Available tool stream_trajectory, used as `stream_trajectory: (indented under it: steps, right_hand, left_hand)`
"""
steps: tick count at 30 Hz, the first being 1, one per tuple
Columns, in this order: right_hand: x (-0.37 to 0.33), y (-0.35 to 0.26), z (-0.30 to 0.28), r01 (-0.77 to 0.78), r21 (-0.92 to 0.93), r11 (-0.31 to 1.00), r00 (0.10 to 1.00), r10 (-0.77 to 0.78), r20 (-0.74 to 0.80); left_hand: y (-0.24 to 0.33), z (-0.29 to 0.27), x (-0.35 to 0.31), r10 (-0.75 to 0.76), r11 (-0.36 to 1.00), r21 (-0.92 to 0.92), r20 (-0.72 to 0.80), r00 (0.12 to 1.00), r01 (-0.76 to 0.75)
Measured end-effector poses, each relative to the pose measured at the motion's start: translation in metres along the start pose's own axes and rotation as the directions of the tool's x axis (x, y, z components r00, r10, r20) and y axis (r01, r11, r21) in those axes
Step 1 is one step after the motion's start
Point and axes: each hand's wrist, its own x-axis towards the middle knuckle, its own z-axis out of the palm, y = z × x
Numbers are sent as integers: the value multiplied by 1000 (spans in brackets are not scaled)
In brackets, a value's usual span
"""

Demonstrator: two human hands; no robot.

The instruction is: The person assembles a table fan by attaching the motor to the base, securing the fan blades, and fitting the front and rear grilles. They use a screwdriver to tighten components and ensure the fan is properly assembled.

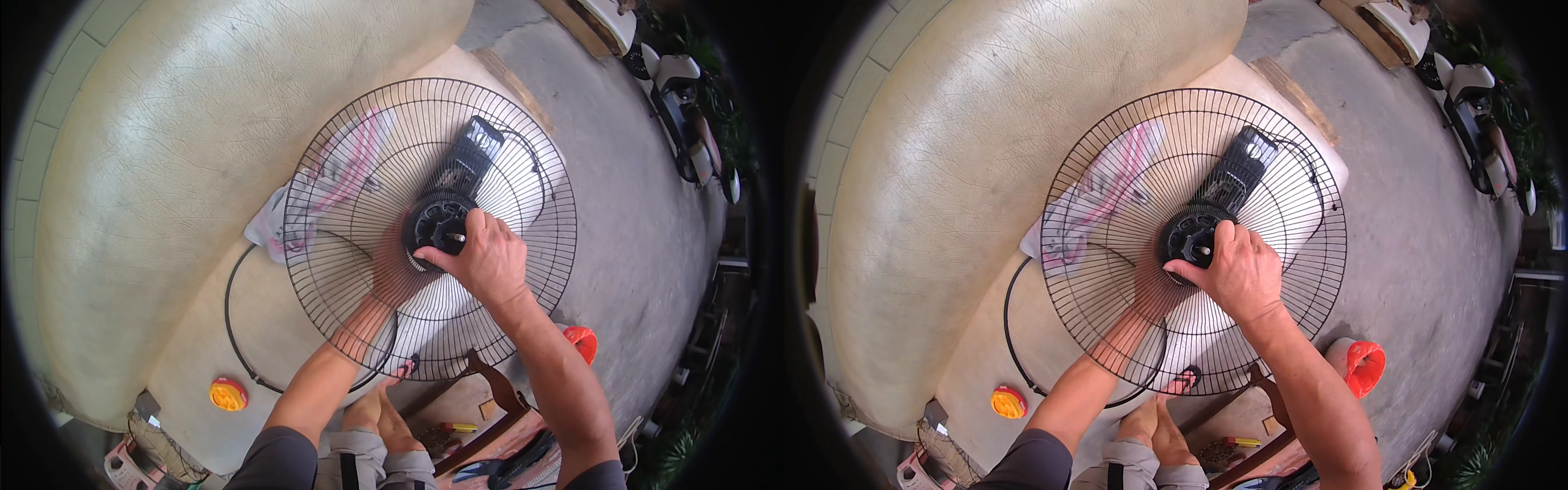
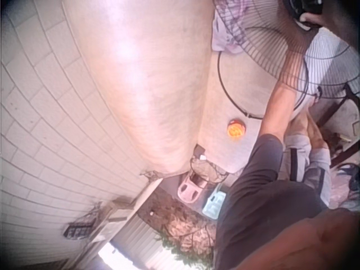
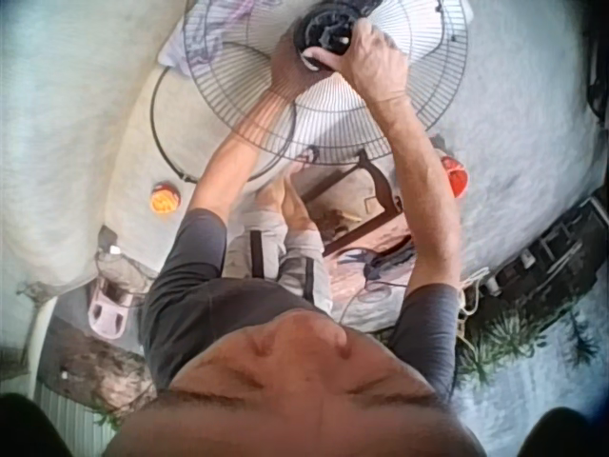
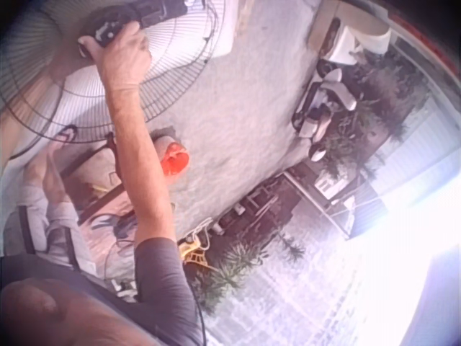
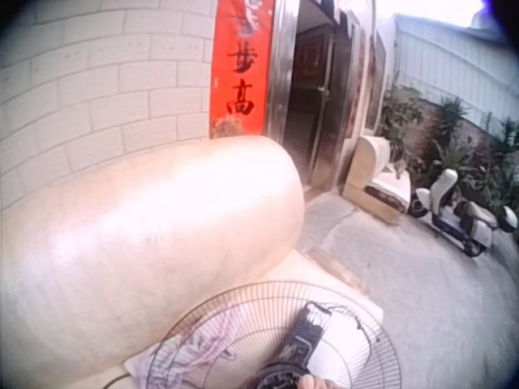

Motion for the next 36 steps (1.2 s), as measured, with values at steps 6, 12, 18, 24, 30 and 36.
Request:
stream_trajectory:
  steps: [6, 12, 18, 24, 30, 36]
  right_hand:
    - [-13, 10, -3, 151, 237, 960, 988, -149, -24]
    - [4, 25, -10, 299, 383, 874, 941, -337, 37]
    - [-1, 26, -1, 151, 562, 813, 982, -190, 11]
    - [-4, 20, -5, 114, 346, 931, 994, -107, -37]
    - [-5, 15, 1, 73, 474, 878, 997, -82, -3]
    - [2, 32, -5, 281, 544, 790, 951, -306, -47]
  left_hand:
    - [-6, -10, 3, -48, 986, -162, 23, 999, 51]
    - [-5, -16, 7, -60, 979, -195, -31, 998, 53]
    - [-15, -8, -2, 237, 830, 507, 58, 970, -233]
    - [-5, -15, 2, 190, 439, 870, 156, 969, -225]
    - [-5, -23, 5, 219, 403, 883, 161, 962, -239]
    - [-7, -20, 6, 257, 260, 925, 211, 943, -277]
